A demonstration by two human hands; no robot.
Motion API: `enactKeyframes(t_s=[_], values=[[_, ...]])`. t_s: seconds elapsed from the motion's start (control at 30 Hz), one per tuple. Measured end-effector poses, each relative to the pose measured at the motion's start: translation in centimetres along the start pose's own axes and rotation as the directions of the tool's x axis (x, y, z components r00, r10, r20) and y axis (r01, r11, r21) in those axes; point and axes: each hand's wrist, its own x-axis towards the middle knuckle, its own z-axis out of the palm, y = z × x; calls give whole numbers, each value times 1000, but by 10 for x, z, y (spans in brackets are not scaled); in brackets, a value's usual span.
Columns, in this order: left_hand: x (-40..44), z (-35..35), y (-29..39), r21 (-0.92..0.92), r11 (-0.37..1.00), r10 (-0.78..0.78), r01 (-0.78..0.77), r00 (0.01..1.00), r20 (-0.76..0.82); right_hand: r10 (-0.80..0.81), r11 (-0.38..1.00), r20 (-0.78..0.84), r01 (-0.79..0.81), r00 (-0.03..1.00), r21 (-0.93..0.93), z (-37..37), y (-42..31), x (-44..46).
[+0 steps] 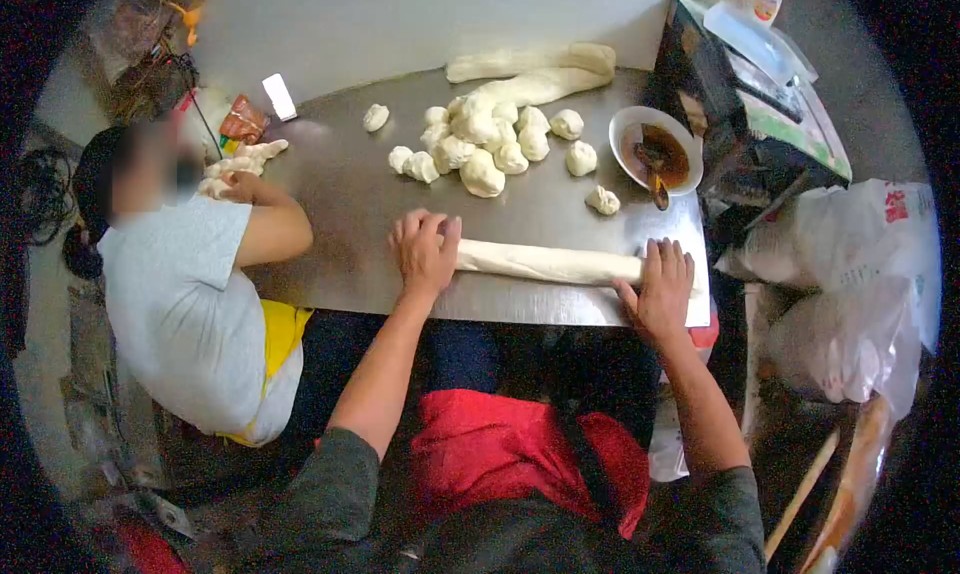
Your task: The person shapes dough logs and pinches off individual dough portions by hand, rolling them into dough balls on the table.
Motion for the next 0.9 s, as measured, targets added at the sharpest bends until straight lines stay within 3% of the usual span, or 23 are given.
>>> enactKeyframes(t_s=[0.07,0.13,0.17,0.23,0.27,0.3,0.37,0.4,0.43,0.47,0.5,0.57,0.63,0.67,0.73,0.77,0.8,0.87,0.9], values=[[6,0,5,-3,999,-34,34,994,-102,74,996,38,-76,997,42,-6,-8,22],[-14,-2,16,190,981,-6,39,985,-170,170,984,241,-179,956,16,-16,-23,30],[-28,-3,17,121,991,-46,61,991,-123,148,989,270,-141,951,-46,-30,-42,30],[-59,-6,27,-153,987,-79,53,983,-167,-112,976,245,60,963,209,-35,-75,25],[-71,-15,35,-257,964,-104,67,985,-136,-265,942,245,195,933,274,-37,-98,29],[-80,-20,33,-250,966,-90,57,988,-122,-351,922,146,315,925,225,-36,-126,30],[-93,-30,29,-474,877,-110,78,993,-40,-429,891,251,361,868,274,-10,-181,40],[-94,-39,26,-476,873,-123,106,992,-4,-450,884,297,373,842,281,-3,-206,48],[-93,-49,31,-648,724,-273,237,961,46,-454,865,142,398,880,305,-3,-229,51],[-89,-58,35,-780,525,-406,340,906,122,-460,856,147,394,875,333,23,-248,58],[-85,-58,29,-699,638,-447,324,894,7,-454,868,203,379,868,320,22,-256,60],[-71,-58,17,-641,676,-425,364,903,64,-457,874,234,383,858,301,29,-262,65],[-53,-67,24,-555,698,-408,454,888,212,-561,743,-57,533,826,405,42,-244,57],[-46,-63,26,-562,691,-419,454,886,201,-576,735,-59,548,816,400,36,-239,58],[-34,-56,28,-698,549,-235,461,886,400,-272,775,-197,336,942,535,15,-229,57],[-26,-56,22,-581,667,-156,467,849,505,-141,808,-119,184,983,560,-12,-232,57],[-27,-52,24,-577,672,-156,463,851,501,-140,804,-126,186,982,564,-2,-229,63],[-27,-62,62,-456,854,-180,249,965,190,-148,825,347,-78,926,560,27,-220,76],[-27,-59,76,-383,873,-268,303,953,142,-170,821,461,-133,871,555,17,-218,80]])
